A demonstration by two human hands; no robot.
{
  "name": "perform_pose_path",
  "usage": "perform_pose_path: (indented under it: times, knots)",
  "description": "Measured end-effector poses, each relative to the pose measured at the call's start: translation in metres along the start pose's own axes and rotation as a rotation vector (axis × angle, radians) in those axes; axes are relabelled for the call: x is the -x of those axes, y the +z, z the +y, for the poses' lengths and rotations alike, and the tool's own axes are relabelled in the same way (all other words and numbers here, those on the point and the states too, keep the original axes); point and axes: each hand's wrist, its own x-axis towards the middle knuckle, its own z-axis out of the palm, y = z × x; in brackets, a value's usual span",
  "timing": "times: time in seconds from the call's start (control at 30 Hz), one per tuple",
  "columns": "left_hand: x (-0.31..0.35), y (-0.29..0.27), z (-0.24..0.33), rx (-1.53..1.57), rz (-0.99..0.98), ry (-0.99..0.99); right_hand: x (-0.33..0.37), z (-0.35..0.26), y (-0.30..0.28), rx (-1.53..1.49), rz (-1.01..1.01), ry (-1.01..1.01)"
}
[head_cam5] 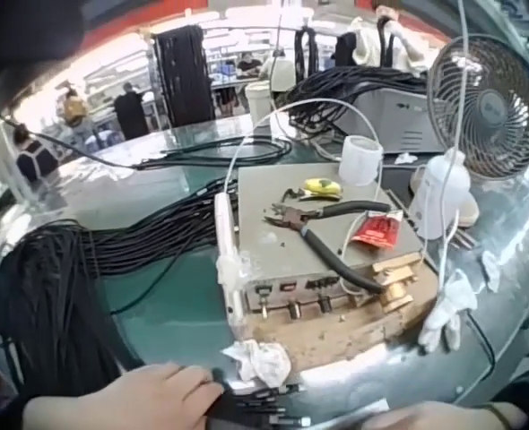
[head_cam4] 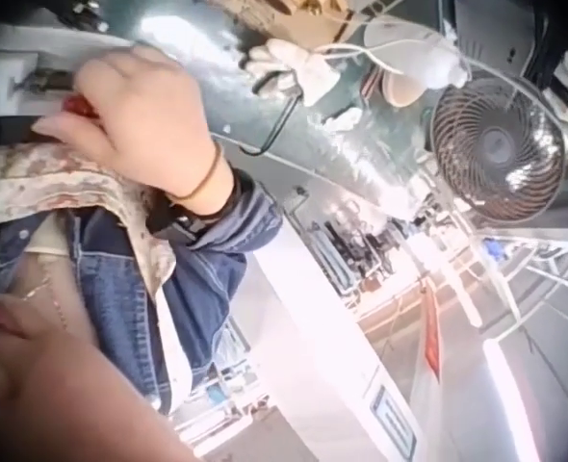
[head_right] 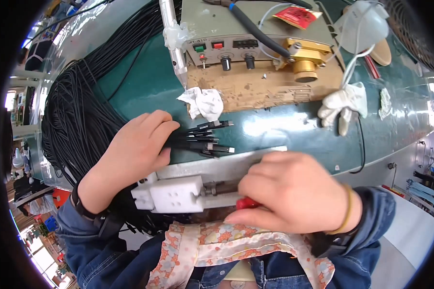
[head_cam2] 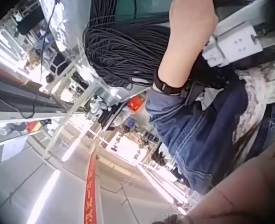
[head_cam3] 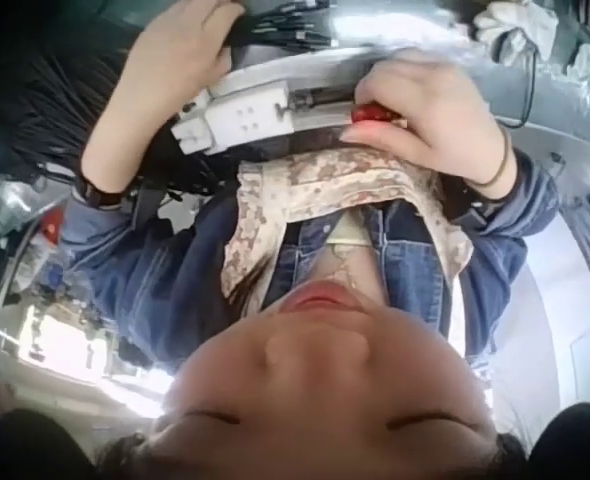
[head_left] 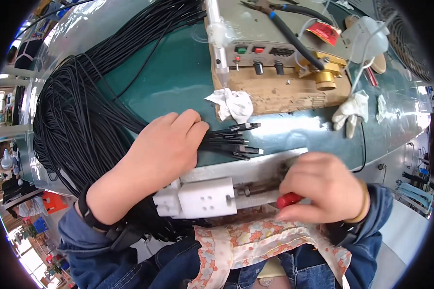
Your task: Assembling and processing bundles of black cables using a workstation machine.
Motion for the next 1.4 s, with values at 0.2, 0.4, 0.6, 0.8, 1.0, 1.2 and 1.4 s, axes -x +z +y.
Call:
perform_pose_path:
  times: [0.2,0.4,0.6,0.8,1.0,1.2,1.4]
  knots:
    - [-0.004,0.009,-0.006,-0.046,-0.057,0.112,0.025,-0.015,0.033,0.151,0.42,-0.089]
    - [0.049,-0.015,0.002,0.181,0.049,0.069,0.03,0.001,0.033,0.199,0.653,-0.003]
    - [0.096,-0.018,0.021,-0.122,0.138,0.255,0.022,0.02,0.035,0.098,0.896,0.042]
    - [0.106,-0.014,0.034,-0.247,0.084,0.158,0.041,0.029,0.011,-0.757,1.122,-0.172]
    - [0.11,-0.009,0.032,-0.226,0.09,0.21,0.013,0.019,0.033,0.551,0.62,-0.224]
    - [0.11,-0.003,0.026,-0.075,0.179,0.201,0.023,0.024,0.028,0.26,0.818,-0.113]
    - [0.111,-0.013,0.023,-0.03,0.202,0.255,0.033,0.026,0.017,-0.441,1.095,-0.03]
